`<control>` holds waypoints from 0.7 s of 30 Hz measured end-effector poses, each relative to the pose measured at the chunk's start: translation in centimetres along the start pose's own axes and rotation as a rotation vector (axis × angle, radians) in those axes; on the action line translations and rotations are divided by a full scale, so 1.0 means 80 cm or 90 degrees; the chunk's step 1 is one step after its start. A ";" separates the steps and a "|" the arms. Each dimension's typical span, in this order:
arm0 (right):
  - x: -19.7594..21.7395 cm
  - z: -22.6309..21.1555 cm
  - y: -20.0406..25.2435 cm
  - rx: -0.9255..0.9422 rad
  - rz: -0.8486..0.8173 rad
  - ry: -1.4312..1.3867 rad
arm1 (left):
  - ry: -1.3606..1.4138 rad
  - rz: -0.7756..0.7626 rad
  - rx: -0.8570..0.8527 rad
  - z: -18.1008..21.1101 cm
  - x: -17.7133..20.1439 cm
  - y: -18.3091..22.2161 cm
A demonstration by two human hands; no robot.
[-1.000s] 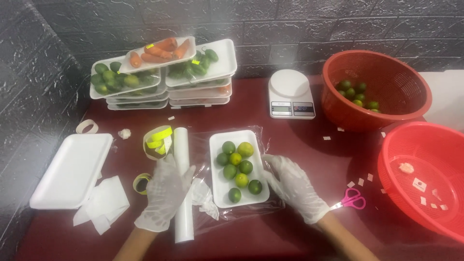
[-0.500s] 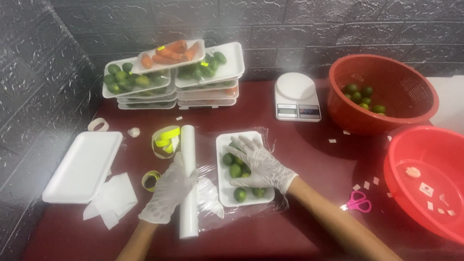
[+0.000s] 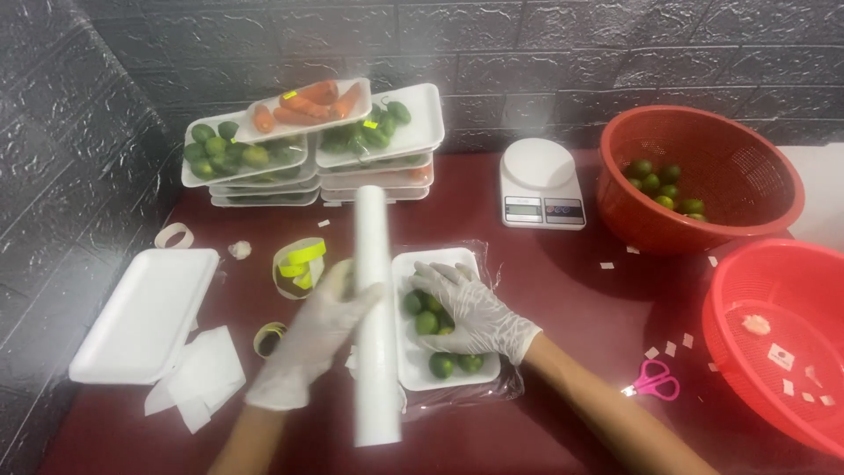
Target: Wrapping a tray of limes with plastic film and labeling it with a marker.
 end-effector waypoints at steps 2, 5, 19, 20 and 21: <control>0.001 0.014 0.005 -0.064 -0.021 -0.095 | -0.016 -0.067 -0.045 0.001 -0.026 -0.004; 0.052 -0.039 -0.007 -0.191 -0.080 -0.301 | -0.100 -0.101 -0.018 -0.001 -0.067 -0.010; 0.092 -0.014 0.048 -0.679 -0.172 -0.522 | -0.117 -0.196 0.020 -0.090 -0.122 -0.031; 0.075 -0.002 0.045 -0.670 -0.173 -0.530 | -0.203 -0.222 -0.002 -0.090 -0.116 -0.030; 0.072 -0.001 0.044 -0.667 -0.175 -0.531 | -0.205 -0.219 -0.001 -0.109 -0.117 -0.027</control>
Point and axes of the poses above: each hand's wrist, its own y-axis away from the middle knuckle, its own x-axis out of the back of the hand, z = x × y, the point moved 3 cm from there along -y, towards the middle knuckle, and after that the axes turned 15 degrees about -x, right-handed, at the moved point
